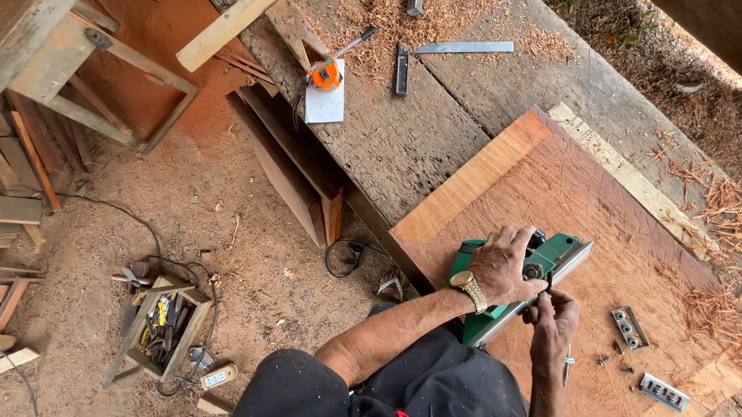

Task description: The user is adjusting and maintaining an electric hand planer, including inspecting and reseating the blades.

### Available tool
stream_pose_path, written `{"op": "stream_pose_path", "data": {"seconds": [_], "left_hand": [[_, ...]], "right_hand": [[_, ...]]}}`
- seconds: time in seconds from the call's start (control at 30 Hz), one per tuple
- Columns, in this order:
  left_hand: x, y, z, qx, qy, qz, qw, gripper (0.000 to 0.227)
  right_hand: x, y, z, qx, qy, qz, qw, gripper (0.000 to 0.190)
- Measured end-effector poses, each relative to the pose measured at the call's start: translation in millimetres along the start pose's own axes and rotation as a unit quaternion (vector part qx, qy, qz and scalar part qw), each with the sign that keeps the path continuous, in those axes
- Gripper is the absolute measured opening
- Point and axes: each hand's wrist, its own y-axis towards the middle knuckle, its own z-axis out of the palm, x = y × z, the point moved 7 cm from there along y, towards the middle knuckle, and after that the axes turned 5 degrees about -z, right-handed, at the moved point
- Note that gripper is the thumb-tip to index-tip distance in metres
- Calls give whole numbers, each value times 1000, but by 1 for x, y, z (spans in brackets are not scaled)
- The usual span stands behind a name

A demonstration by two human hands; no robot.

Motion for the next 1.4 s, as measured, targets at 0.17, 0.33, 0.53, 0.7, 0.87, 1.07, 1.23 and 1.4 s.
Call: {"op": "stream_pose_path", "data": {"seconds": [0.17,0.33,0.53,0.7,0.87,1.07,1.23,1.4], "left_hand": [[2,2,-2,-29,-33,57,997,95],[-13,1,3,43,-43,50,997,93],[-19,5,-1,-26,-6,75,997,95],[-13,8,1,-36,3,69,997,94],[-15,9,-5,-62,-7,84,994,94],[-19,4,-8,-37,-39,76,996,93],[-15,4,-16,-84,-22,60,994,93],[-10,2,-11,-80,-72,72,992,86]], "right_hand": [[-36,12,-13,-32,-117,-9,993,30],[-7,-8,-31,-105,-70,-44,991,9],[-7,-27,-136,-249,-432,-92,862,15],[-25,-21,-165,-272,-482,-118,825,15],[26,-9,-77,-171,-224,-25,959,14],[20,0,9,-15,20,67,997,18],[20,15,6,10,-101,42,994,23],[23,25,0,20,-275,-24,961,28]]}}
